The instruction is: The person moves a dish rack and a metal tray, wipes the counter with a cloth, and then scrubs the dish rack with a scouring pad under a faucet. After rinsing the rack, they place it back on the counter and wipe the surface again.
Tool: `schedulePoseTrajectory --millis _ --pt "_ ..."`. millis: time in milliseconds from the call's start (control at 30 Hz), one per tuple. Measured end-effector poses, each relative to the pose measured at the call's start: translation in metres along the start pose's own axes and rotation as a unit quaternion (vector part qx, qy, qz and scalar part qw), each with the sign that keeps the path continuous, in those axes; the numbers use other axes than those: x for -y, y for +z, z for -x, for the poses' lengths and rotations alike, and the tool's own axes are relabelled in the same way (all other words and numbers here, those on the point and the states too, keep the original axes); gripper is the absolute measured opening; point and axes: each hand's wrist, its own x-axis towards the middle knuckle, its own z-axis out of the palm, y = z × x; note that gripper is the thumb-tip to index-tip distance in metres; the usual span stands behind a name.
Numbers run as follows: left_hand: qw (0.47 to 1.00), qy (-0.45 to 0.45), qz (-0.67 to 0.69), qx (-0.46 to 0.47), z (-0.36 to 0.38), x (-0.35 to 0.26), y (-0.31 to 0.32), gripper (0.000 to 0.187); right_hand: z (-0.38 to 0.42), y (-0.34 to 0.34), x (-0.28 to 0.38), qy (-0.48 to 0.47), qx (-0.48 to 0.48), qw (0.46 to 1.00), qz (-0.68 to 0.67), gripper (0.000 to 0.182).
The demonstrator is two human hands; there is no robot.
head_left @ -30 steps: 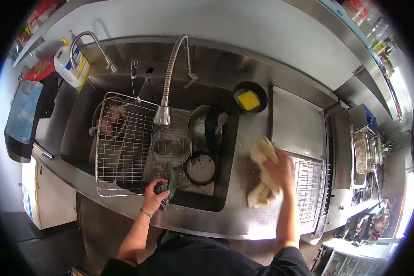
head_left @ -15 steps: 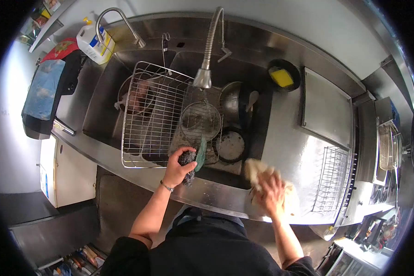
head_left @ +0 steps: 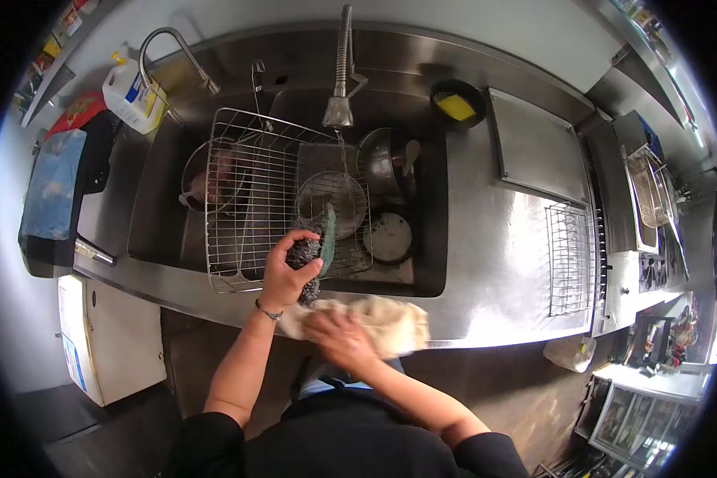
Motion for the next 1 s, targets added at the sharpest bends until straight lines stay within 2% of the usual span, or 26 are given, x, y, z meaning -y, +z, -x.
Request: schedulePoseTrajectory --millis 67,100,133,167,233,300,333,433,567,633,767,867,933,1000 --pt "1.0 0.011 -0.016 -0.001 0.0 0.006 0.011 0.029 0.056 -0.025 -0.044 0.113 0.035 0.992 -0.031 0.046" --pt "0.999 0.022 -0.028 -0.006 -0.003 0.01 0.02 0.029 0.099 -0.02 -0.072 0.153 -0.055 0.985 0.066 0.048" --pt "0.999 0.026 -0.036 0.002 -0.006 0.012 0.029 0.028 0.122 -0.047 -0.103 0.221 -0.025 0.966 0.13 0.05" --pt "0.999 0.031 -0.034 0.003 -0.008 0.014 0.041 0.028 0.145 -0.072 -0.125 0.345 -0.058 0.935 0.051 0.053" --pt "0.998 0.005 -0.055 0.027 -0.016 0.019 0.071 0.03 0.197 -0.082 -0.185 0.408 -0.158 0.89 0.131 0.054" --pt "0.997 0.008 -0.061 0.045 -0.029 0.019 0.107 0.029 0.22 -0.09 -0.222 0.46 -0.165 0.862 0.137 0.056" --pt "0.992 0.073 -0.093 0.035 -0.037 0.022 0.126 0.03 0.224 -0.094 -0.233 0.454 -0.158 0.865 0.142 0.058" --pt "0.98 0.141 -0.135 0.05 -0.057 0.02 0.175 0.032 0.219 -0.099 -0.235 0.481 -0.155 0.853 0.131 0.063" --pt "0.975 0.142 -0.157 0.061 -0.091 0.007 0.218 0.032 0.221 -0.099 -0.238 0.48 -0.162 0.853 0.127 0.065" --pt "0.985 0.094 -0.128 0.071 -0.111 0.005 0.231 0.033 0.22 -0.105 -0.238 0.491 -0.151 0.851 0.103 0.064" --pt "0.98 0.135 -0.144 0.036 -0.14 0.005 0.249 0.033 0.22 -0.106 -0.244 0.497 -0.147 0.852 0.075 0.063" --pt "0.98 0.112 -0.162 -0.013 -0.165 0.0 0.243 0.034 0.226 -0.099 -0.248 0.499 -0.16 0.849 0.062 0.061" --pt "0.976 0.093 -0.153 -0.128 -0.192 -0.006 0.223 0.032 0.226 -0.099 -0.249 0.5 -0.151 0.851 0.06 0.061" --pt "0.947 0.15 -0.192 -0.209 -0.235 -0.005 0.201 0.031 0.228 -0.098 -0.252 0.503 -0.139 0.851 0.058 0.062"
